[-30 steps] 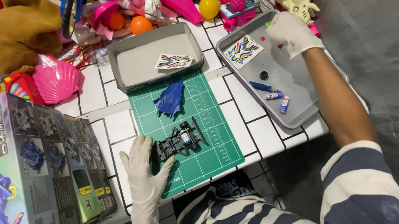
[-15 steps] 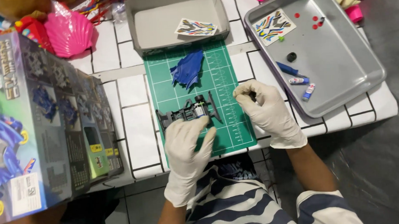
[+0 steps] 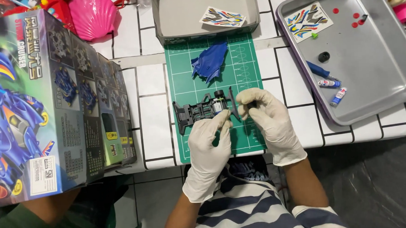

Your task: The person assembles a toy car chassis on a green cutting mat, attaching wheels and small components to the frame. They handle the chassis, wheels, and small parts, placing them together to form the vehicle structure.

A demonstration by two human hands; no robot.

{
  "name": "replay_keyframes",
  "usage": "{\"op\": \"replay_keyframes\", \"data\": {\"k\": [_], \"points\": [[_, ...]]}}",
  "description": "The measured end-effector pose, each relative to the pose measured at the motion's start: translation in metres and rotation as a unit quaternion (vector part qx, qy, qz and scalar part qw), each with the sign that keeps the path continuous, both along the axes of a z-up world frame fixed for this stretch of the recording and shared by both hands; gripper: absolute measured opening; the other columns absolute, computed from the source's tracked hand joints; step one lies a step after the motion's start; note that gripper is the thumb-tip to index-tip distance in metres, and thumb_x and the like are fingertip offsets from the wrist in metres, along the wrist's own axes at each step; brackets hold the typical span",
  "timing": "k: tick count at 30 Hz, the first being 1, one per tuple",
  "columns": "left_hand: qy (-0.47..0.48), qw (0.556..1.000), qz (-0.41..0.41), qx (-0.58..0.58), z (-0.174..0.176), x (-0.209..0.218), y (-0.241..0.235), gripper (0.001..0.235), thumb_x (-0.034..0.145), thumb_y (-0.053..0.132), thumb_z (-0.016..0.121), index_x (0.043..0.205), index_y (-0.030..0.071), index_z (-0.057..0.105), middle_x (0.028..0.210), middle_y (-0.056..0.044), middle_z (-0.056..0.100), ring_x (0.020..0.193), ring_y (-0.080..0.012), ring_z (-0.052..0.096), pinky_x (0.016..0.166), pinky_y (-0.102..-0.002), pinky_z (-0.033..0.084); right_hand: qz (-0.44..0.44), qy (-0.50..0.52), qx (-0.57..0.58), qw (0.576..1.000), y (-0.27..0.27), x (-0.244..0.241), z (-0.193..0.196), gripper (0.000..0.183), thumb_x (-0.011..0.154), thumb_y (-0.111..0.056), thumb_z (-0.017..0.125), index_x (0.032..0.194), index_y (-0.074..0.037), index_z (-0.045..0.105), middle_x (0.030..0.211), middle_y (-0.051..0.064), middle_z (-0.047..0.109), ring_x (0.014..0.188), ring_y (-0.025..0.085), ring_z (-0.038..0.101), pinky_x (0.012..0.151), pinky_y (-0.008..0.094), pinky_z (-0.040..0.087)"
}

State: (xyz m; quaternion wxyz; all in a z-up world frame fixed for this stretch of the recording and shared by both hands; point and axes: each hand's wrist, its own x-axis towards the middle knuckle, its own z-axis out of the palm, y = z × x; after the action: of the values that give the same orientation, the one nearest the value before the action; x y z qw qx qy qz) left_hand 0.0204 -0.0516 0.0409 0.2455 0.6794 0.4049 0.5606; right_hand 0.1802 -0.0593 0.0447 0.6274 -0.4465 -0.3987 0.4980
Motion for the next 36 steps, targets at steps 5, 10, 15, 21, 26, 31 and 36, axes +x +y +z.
{"op": "replay_keyframes", "data": {"k": [5, 10, 15, 21, 26, 31, 36], "points": [[0.027, 0.996, -0.039, -0.078, 0.027, -0.003, -0.013, 0.023, 0.089, -0.005, 0.066, 0.104, 0.009, 0.076, 0.077, -0.003, 0.073, 0.067, -0.0295, 0.069, 0.073, -0.037, 0.055, -0.044, -0.019, 0.026, 0.999, -0.009, -0.012, 0.018, 0.031, 0.09, -0.013, 0.074, 0.111, 0.008, 0.065, 0.109, 0.023, 0.068, 0.089, 0.026, 0.072, 0.083, 0.035, 0.062], [0.033, 0.991, -0.042, -0.121, 0.035, -0.001, -0.022, 0.014, 0.092, 0.0, 0.067, 0.099, 0.01, 0.073, 0.066, -0.002, 0.065, 0.058, -0.0273, 0.065, 0.062, -0.035, 0.054, -0.094, 0.054, 0.01, 0.994, -0.012, -0.018, 0.007, 0.036, 0.082, -0.014, 0.083, 0.107, 0.005, 0.067, 0.106, 0.026, 0.072, 0.09, 0.029, 0.075, 0.079, 0.035, 0.063], [0.018, 0.995, -0.019, -0.096, 0.043, 0.001, -0.02, 0.011, 0.093, 0.002, 0.07, 0.087, 0.012, 0.072, 0.062, -0.001, 0.062, 0.05, -0.0248, 0.06, 0.056, -0.03, 0.051, -0.067, 0.168, -0.057, 0.982, -0.018, -0.019, -0.003, 0.023, 0.087, -0.007, 0.078, 0.1, 0.009, 0.066, 0.103, 0.032, 0.074, 0.079, 0.031, 0.078, 0.067, 0.032, 0.066], [0.014, 0.999, -0.003, -0.052, 0.04, 0.003, -0.026, 0.013, 0.091, 0.006, 0.075, 0.083, 0.015, 0.072, 0.059, 0.001, 0.059, 0.047, -0.0239, 0.058, 0.051, -0.027, 0.051, -0.105, 0.199, -0.061, 0.972, -0.022, -0.02, -0.01, 0.02, 0.087, -0.003, 0.076, 0.101, 0.006, 0.065, 0.101, 0.033, 0.073, 0.082, 0.037, 0.079, 0.067, 0.036, 0.067], [0.019, 0.999, -0.003, -0.038, 0.034, 0.004, -0.029, 0.014, 0.093, 0.006, 0.073, 0.083, 0.015, 0.071, 0.06, 0.001, 0.056, 0.046, -0.0236, 0.056, 0.05, -0.024, 0.049, -0.113, 0.169, -0.074, 0.976, -0.026, -0.021, 0.004, 0.017, 0.087, 0.0, 0.076, 0.099, 0.007, 0.065, 0.102, 0.033, 0.073, 0.08, 0.034, 0.078, 0.064, 0.033, 0.066], [0.044, 0.999, 0.003, -0.007, 0.023, 0.0, -0.031, 0.008, 0.094, 0.006, 0.072, 0.091, 0.013, 0.075, 0.06, 0.0, 0.055, 0.047, -0.0259, 0.058, 0.048, -0.025, 0.05, -0.105, 0.145, -0.022, 0.984, -0.028, -0.022, 0.001, 0.02, 0.081, -0.002, 0.081, 0.095, 0.006, 0.068, 0.103, 0.034, 0.073, 0.082, 0.036, 0.078, 0.067, 0.039, 0.068], [0.184, 0.982, -0.004, 0.05, 0.011, -0.014, -0.039, 0.017, 0.099, 0.005, 0.071, 0.114, 0.012, 0.069, 0.066, -0.001, 0.05, 0.054, -0.02, 0.041, 0.05, -0.033, 0.04, -0.003, 0.081, 0.023, 0.996, -0.035, -0.011, 0.0, 0.022, 0.087, -0.013, 0.08, 0.105, -0.001, 0.073, 0.113, 0.027, 0.073, 0.094, 0.036, 0.079, 0.08, 0.04, 0.07]]}}
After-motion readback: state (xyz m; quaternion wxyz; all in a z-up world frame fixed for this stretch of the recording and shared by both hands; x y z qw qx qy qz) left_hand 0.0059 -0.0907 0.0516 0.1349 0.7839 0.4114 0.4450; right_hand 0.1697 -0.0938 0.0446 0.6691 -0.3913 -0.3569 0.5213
